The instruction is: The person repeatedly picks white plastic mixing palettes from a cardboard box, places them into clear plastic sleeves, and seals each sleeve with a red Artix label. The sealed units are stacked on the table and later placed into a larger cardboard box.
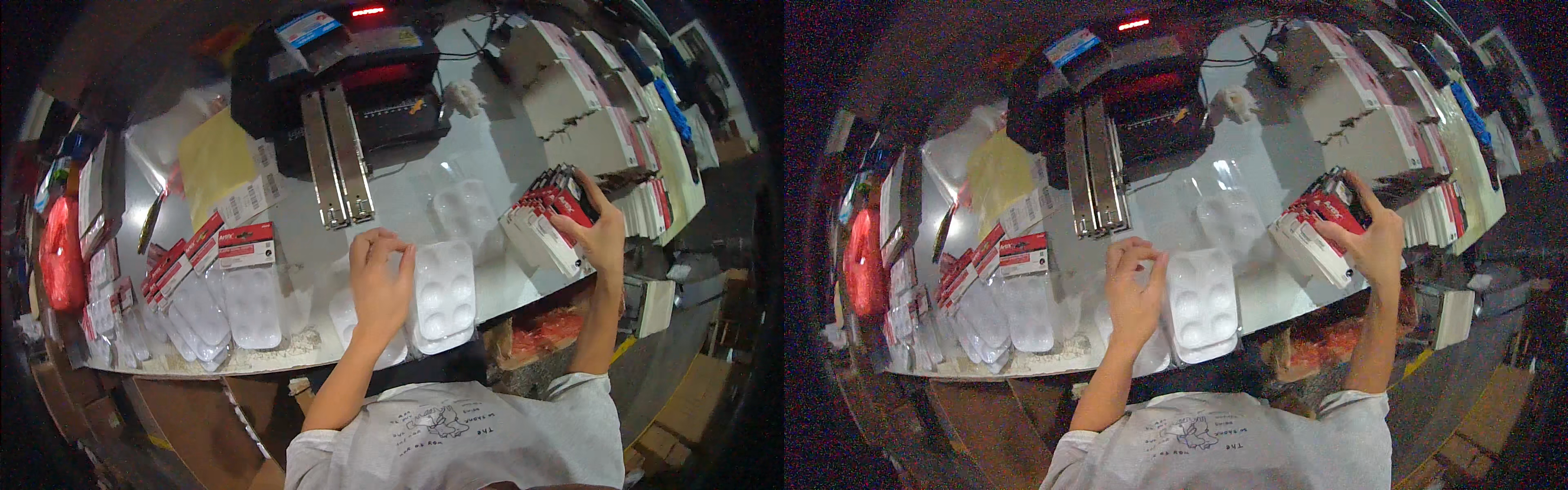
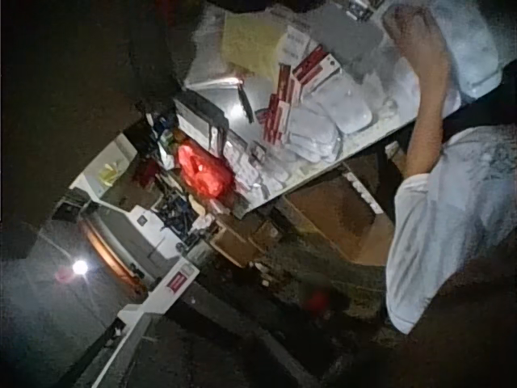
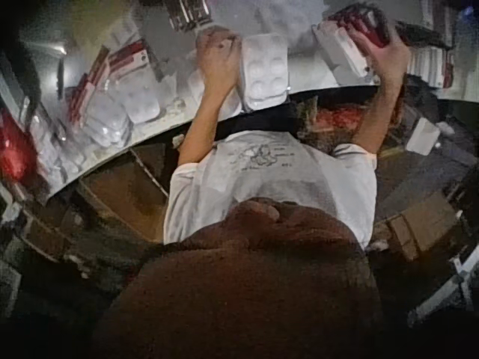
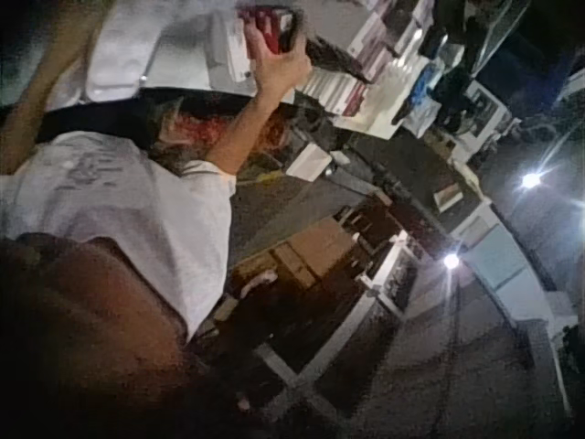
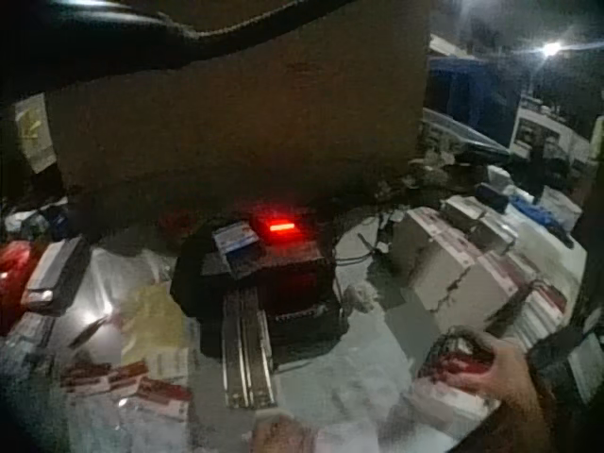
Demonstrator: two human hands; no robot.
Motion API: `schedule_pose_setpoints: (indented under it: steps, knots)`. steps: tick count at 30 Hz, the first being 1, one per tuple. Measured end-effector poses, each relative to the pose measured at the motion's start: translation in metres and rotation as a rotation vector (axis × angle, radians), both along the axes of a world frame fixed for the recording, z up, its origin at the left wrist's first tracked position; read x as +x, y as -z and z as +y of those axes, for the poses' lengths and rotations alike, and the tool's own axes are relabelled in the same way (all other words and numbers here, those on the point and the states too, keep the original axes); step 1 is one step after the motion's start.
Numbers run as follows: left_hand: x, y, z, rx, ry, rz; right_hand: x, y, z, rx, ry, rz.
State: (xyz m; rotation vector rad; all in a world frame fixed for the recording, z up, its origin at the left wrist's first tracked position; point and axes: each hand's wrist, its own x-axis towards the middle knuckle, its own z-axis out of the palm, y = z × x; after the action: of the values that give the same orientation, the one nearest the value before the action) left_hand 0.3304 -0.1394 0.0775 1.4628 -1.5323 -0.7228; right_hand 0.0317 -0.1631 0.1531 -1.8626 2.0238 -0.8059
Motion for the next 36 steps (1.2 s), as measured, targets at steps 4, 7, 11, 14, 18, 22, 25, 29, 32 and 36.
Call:
schedule_pose_setpoints:
  steps: [4,7,11,14,18,22,25,29,32,36]
  knots:
    - [0.017,-0.012,0.027,0.245,0.024,0.787,0.000,0.004,0.001,-0.035,0.032,0.003]
    - [0.043,-0.018,0.045,0.413,-0.163,0.743,0.006,0.005,0.011,-0.073,0.002,0.098]
    - [0.056,-0.010,0.050,0.404,-0.266,0.658,0.012,0.005,0.018,-0.056,-0.075,0.395]
    - [0.052,-0.006,0.052,0.518,-0.194,1.005,0.012,0.006,0.018,0.066,-0.011,0.357]
    - [0.044,-0.010,0.051,0.607,-0.128,1.008,0.016,0.007,0.020,0.004,-0.020,0.374]
    - [0.042,-0.019,0.054,0.691,-0.014,0.994,0.025,0.008,0.028,-0.078,0.048,0.379]
    - [0.043,-0.026,0.060,0.715,0.052,0.987,0.029,0.008,0.031,-0.100,0.151,0.313]
    - [0.046,-0.030,0.064,0.697,0.089,1.060,0.026,0.007,0.023,-0.195,0.213,0.216]
    - [0.047,-0.030,0.066,0.666,0.125,1.100,0.023,0.001,0.017,-0.133,0.260,0.223]
    - [0.049,-0.030,0.071,0.670,0.130,1.075,0.026,-0.015,0.017,-0.073,0.251,0.311]
